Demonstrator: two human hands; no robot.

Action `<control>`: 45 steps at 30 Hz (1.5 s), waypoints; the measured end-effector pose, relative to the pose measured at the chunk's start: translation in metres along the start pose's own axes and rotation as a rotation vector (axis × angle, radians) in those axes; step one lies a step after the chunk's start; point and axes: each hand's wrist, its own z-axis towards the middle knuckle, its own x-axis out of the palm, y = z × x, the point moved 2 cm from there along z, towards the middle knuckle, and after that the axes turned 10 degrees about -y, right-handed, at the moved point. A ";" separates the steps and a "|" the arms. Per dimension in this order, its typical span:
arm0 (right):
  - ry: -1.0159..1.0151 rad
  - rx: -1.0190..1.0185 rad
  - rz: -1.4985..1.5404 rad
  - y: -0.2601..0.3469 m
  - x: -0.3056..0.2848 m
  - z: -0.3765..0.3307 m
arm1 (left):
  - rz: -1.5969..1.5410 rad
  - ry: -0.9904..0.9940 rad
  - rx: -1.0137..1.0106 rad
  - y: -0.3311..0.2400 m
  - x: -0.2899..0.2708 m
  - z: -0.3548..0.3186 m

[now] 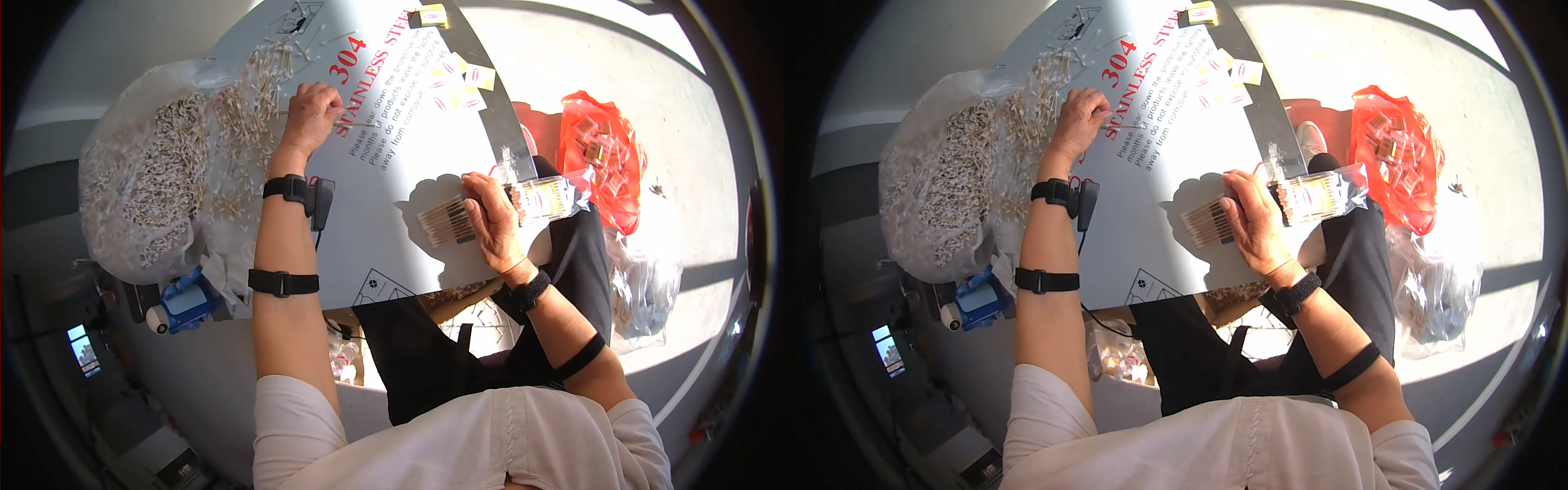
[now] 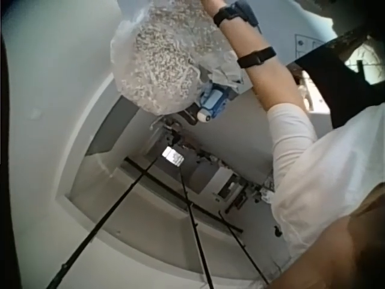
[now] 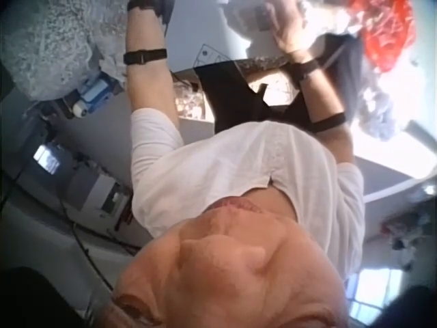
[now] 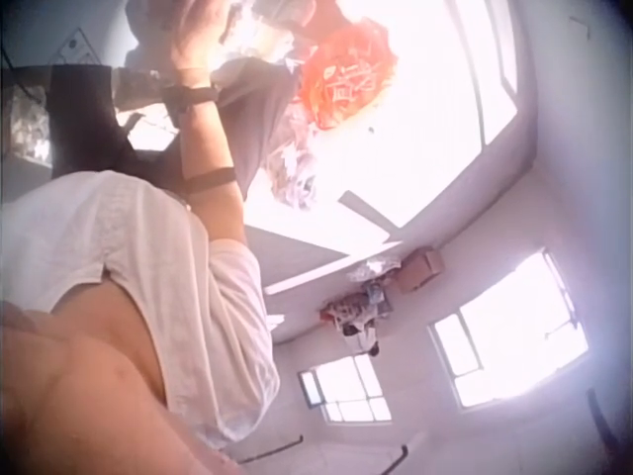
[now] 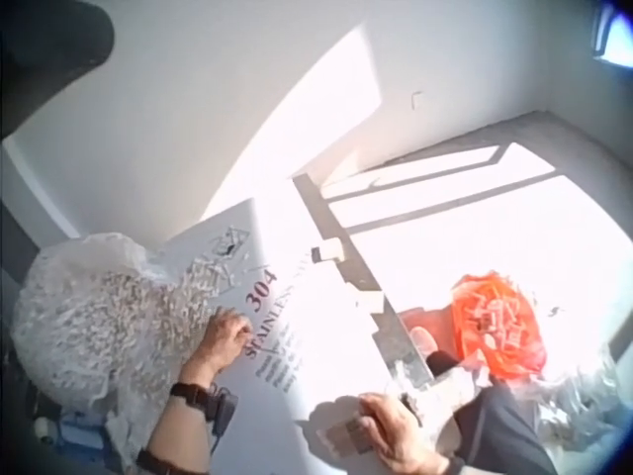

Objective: Organizing small medical pins into slotted cards and sealing them in plastic bags.

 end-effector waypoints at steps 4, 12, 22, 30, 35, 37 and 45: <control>0.001 -0.005 -0.024 0.000 -0.003 0.001 | -0.008 0.039 0.045 -0.037 0.005 -0.009; -0.006 0.054 -0.004 -0.001 0.003 -0.001 | -0.080 -0.171 0.042 -0.098 0.012 -0.040; -0.002 0.025 -0.030 0.000 0.000 -0.001 | -0.188 -0.307 -0.734 -0.011 -0.022 -0.096; -0.004 -0.005 -0.006 -0.002 0.004 0.000 | 0.312 -0.032 -1.028 0.101 -0.031 -0.127; 0.008 -0.026 -0.038 0.001 0.003 0.001 | 0.190 -0.047 -0.911 0.109 -0.016 -0.124; 0.009 -0.041 0.006 0.008 0.011 0.002 | -0.061 -0.250 -0.900 0.117 -0.027 -0.134; -0.017 -0.018 -0.056 -0.002 0.006 0.000 | -0.790 0.044 -0.739 -0.026 -0.002 -0.079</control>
